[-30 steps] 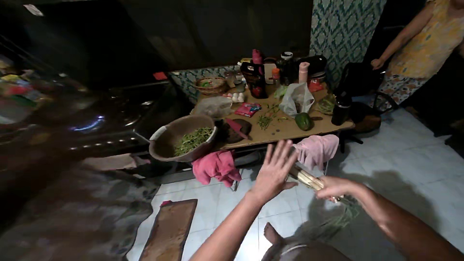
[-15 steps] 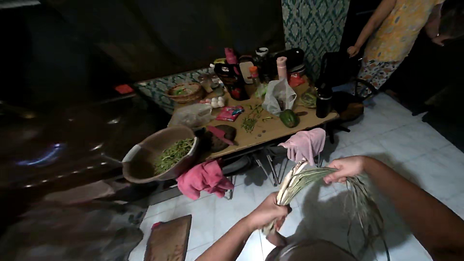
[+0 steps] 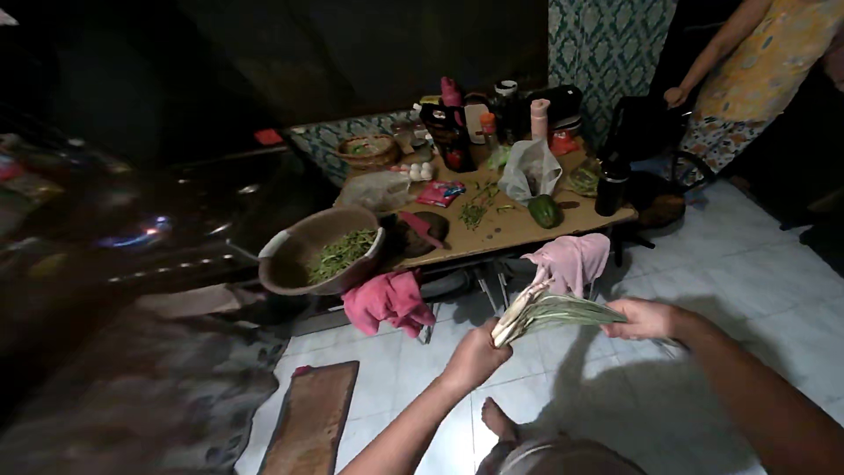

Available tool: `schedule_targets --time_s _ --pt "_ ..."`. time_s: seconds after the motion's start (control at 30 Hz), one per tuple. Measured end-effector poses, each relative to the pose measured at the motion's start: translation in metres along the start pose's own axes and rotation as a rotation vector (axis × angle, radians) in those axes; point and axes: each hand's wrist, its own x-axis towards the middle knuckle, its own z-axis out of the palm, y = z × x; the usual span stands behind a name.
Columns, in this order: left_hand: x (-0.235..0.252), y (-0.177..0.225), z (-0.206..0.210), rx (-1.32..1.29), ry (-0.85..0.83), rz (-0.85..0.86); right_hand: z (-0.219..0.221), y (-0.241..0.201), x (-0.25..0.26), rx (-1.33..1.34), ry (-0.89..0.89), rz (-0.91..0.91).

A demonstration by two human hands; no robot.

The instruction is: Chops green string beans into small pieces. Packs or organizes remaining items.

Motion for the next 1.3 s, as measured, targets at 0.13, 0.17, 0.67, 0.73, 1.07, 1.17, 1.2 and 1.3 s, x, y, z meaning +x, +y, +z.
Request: schedule_targets --time_s 0.13,0.17,0.67,0.73,1.07,1.17,1.2,1.3 --pt "0.006 -0.01 0.003 -0.099 0.058 -0.041 0.018 -0.03 -0.01 -0.132 0.0 0.056" --pt "0.003 -0.011 0.005 -0.285 0.028 -0.049 0.02 -0.026 -0.011 -0.134 0.012 0.026" --pt "-0.038 0.039 0.041 -0.048 -1.093 0.183 0.015 -0.001 0.061 -0.41 -0.623 0.083" --pt "-0.021 0.041 0.055 0.304 -0.962 0.077 0.014 -0.04 0.087 -0.814 -0.578 0.244" --pt "0.049 -0.036 0.036 -0.496 -0.132 -0.325 0.061 -0.116 0.085 -0.805 -0.039 0.145" --pt "0.042 -0.031 0.022 -1.043 0.012 -0.246 0.082 -0.067 0.096 -0.422 0.104 -0.036" --pt "0.039 -0.028 0.018 -1.158 0.014 -0.197 0.09 -0.05 0.098 -0.3 0.119 -0.089" --pt "0.03 -0.025 0.012 -1.22 -0.109 -0.014 0.099 -0.006 0.1 -0.004 0.16 -0.226"
